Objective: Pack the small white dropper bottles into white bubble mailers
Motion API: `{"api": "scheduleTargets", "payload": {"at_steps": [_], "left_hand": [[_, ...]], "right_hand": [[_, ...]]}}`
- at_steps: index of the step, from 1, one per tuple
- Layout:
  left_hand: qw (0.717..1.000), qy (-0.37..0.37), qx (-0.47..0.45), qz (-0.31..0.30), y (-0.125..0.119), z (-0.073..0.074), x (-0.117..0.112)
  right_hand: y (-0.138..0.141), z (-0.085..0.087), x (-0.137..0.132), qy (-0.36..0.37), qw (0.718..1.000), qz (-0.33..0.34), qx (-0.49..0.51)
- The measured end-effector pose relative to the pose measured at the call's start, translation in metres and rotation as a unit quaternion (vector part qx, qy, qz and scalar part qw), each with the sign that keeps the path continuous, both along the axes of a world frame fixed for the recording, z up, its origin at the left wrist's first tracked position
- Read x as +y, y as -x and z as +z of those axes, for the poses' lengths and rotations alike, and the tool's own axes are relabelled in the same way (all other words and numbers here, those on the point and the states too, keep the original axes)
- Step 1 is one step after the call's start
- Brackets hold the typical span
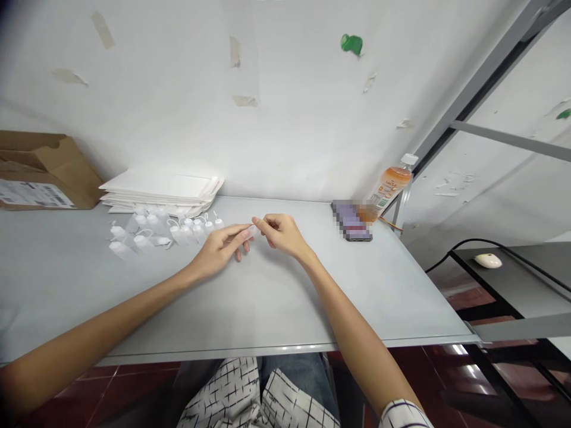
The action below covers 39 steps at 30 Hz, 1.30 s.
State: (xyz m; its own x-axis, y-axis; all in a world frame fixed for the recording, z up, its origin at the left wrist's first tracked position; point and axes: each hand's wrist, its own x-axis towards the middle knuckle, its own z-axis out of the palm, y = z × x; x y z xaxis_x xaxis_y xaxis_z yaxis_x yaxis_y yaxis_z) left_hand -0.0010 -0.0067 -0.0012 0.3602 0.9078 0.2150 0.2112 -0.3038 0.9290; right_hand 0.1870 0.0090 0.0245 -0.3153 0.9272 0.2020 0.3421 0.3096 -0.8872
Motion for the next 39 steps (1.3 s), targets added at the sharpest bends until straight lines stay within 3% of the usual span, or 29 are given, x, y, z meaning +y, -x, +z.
{"api": "scheduleTargets", "payload": {"at_steps": [6, 12, 19, 29, 34, 39], "left_hand": [[0.99, 0.102, -0.083, -0.055, -0.001, 0.003, 0.001], [0.997, 0.053, -0.019, -0.047, -0.001, -0.002, 0.001], [0.978, 0.16, -0.122, -0.057, 0.0, 0.001, 0.004], [0.983, 0.136, -0.09, -0.079, 0.0, -0.003, 0.002], [0.974, 0.166, -0.129, -0.087, 0.0, 0.003, 0.001], [0.964, 0.199, -0.108, -0.14, 0.002, 0.007, 0.003]], "right_hand": [[0.001, 0.001, -0.001, -0.002, 1.0, 0.003, -0.006], [-0.002, -0.004, 0.002, 0.032, 0.999, -0.003, -0.023], [-0.002, -0.002, 0.001, 0.033, 0.999, 0.032, 0.02], [-0.009, -0.005, 0.006, 0.026, 0.997, 0.067, -0.02], [-0.009, 0.0, 0.004, 0.08, 0.992, 0.078, 0.062], [-0.011, 0.003, 0.004, 0.107, 0.986, 0.099, 0.082]]}}
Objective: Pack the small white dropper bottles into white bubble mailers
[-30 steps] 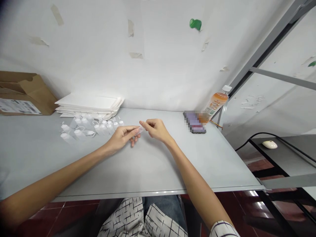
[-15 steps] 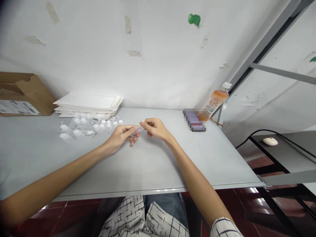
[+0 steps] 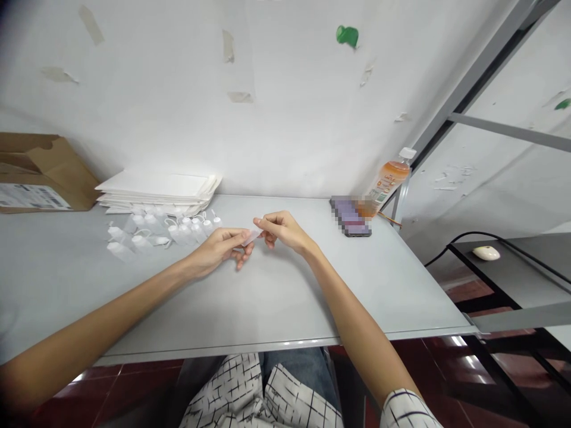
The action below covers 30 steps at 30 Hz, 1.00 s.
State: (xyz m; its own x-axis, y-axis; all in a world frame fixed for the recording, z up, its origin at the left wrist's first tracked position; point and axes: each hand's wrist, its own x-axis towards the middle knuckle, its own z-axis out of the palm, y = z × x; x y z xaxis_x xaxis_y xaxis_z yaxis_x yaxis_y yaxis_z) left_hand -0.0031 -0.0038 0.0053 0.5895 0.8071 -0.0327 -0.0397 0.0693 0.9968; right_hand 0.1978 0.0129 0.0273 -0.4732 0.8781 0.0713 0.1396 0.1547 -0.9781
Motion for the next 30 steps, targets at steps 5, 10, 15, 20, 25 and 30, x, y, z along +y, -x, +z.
{"api": "scheduleTargets", "payload": {"at_steps": [5, 10, 15, 20, 25, 30], "left_hand": [[0.995, -0.086, 0.057, -0.006, 0.0019, -0.0046, 0.0021], [0.993, -0.09, 0.07, 0.025, 0.0014, -0.005, 0.0023], [1.0, 0.012, 0.001, 0.005, 0.0017, -0.0023, 0.0031], [0.999, -0.026, 0.025, 0.011, 0.0009, -0.0012, 0.001], [0.998, -0.044, 0.035, 0.009, 0.0001, -0.0003, 0.0005], [0.995, -0.081, 0.047, 0.036, -0.0007, -0.006, 0.0029]], "right_hand": [[0.0036, -0.0025, 0.0002, -0.009, 0.999, -0.011, -0.035], [0.0049, -0.005, 0.0009, -0.023, 0.996, -0.03, -0.078], [0.0026, -0.0046, 0.0016, -0.044, 0.998, -0.024, -0.046], [0.0035, -0.002, -0.0004, -0.048, 0.996, -0.016, -0.072], [0.0043, -0.0043, 0.0016, -0.045, 0.995, -0.038, -0.077], [0.0015, -0.0024, 0.0055, -0.018, 0.996, -0.084, -0.031]]}}
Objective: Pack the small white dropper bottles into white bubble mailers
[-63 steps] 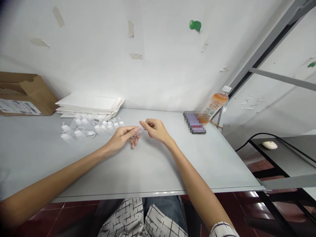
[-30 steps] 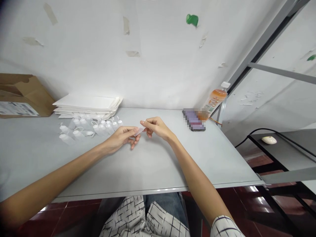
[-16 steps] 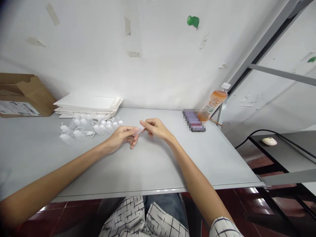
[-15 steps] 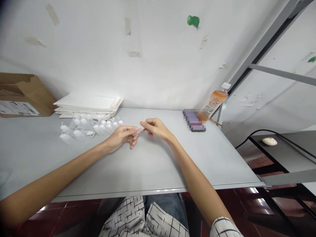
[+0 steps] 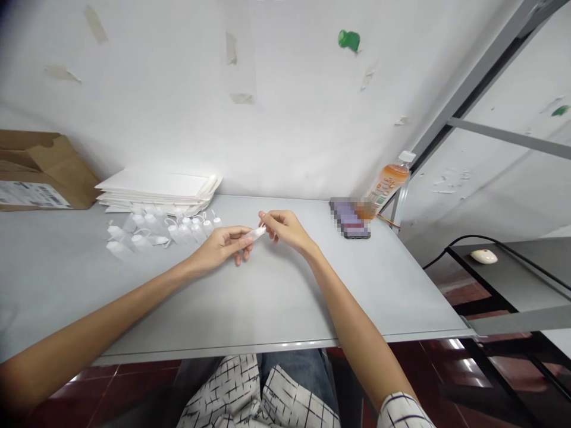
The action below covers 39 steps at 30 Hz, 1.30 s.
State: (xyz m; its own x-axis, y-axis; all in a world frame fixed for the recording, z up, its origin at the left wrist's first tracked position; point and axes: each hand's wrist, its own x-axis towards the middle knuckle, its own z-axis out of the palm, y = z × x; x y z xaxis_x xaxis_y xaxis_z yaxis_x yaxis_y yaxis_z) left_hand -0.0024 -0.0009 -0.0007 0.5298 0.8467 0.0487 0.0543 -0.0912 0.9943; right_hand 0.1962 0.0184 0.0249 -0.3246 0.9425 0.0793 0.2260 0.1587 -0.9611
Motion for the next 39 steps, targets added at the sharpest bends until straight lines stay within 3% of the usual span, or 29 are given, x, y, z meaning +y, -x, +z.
{"api": "scheduleTargets", "payload": {"at_steps": [6, 14, 26, 34, 39], "left_hand": [[0.998, 0.013, 0.007, 0.065, -0.0024, -0.0038, -0.0022], [0.992, 0.068, -0.043, 0.096, -0.0051, 0.0002, -0.0066], [0.997, 0.058, -0.014, 0.042, -0.0041, -0.0059, -0.0031], [0.996, 0.064, -0.039, 0.04, -0.0028, -0.0025, -0.004], [0.998, 0.038, -0.048, 0.024, -0.0029, -0.0024, -0.0048]], "right_hand": [[0.0008, 0.0052, -0.0027, -0.017, 0.999, -0.043, 0.026], [0.0041, 0.0041, -0.0025, -0.02, 0.993, -0.067, 0.092], [0.001, 0.0043, -0.0024, -0.001, 0.99, -0.029, 0.14], [-0.0055, 0.0092, -0.003, 0.08, 0.986, 0.014, 0.148], [-0.0035, 0.0075, -0.0029, 0.062, 0.99, 0.004, 0.126]]}}
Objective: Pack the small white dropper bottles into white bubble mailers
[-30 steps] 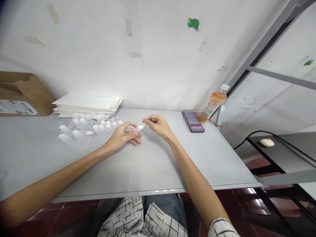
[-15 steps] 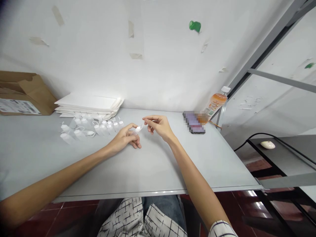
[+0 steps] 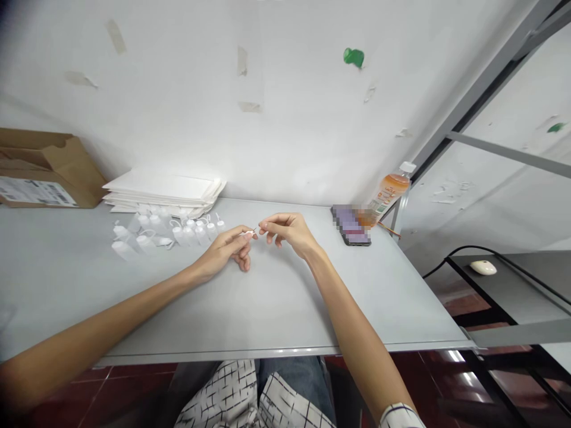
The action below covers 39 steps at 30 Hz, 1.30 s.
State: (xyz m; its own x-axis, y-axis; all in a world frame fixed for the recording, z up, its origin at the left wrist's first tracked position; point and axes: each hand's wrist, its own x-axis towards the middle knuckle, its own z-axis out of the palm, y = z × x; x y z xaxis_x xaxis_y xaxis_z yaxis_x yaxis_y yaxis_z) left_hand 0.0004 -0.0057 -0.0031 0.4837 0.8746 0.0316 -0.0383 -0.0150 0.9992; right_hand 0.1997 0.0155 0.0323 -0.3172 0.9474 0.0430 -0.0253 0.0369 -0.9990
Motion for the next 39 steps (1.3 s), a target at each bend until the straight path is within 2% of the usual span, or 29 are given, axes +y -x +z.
{"api": "scheduleTargets", "payload": {"at_steps": [5, 13, 19, 39], "left_hand": [[0.999, -0.032, 0.003, 0.029, 0.0, -0.004, 0.002], [0.999, -0.034, 0.02, 0.031, 0.001, -0.011, 0.005], [0.999, -0.019, 0.019, 0.031, -0.001, -0.009, 0.004], [0.999, -0.009, 0.03, 0.041, 0.0, -0.007, 0.003]], "right_hand": [[0.007, 0.0, -0.003, 0.0, 1.0, -0.013, -0.02], [0.011, -0.002, -0.003, 0.003, 1.0, -0.028, -0.01], [0.012, -0.007, -0.001, 0.009, 1.0, -0.009, -0.003], [0.017, -0.007, -0.003, -0.003, 1.0, -0.017, 0.008]]}}
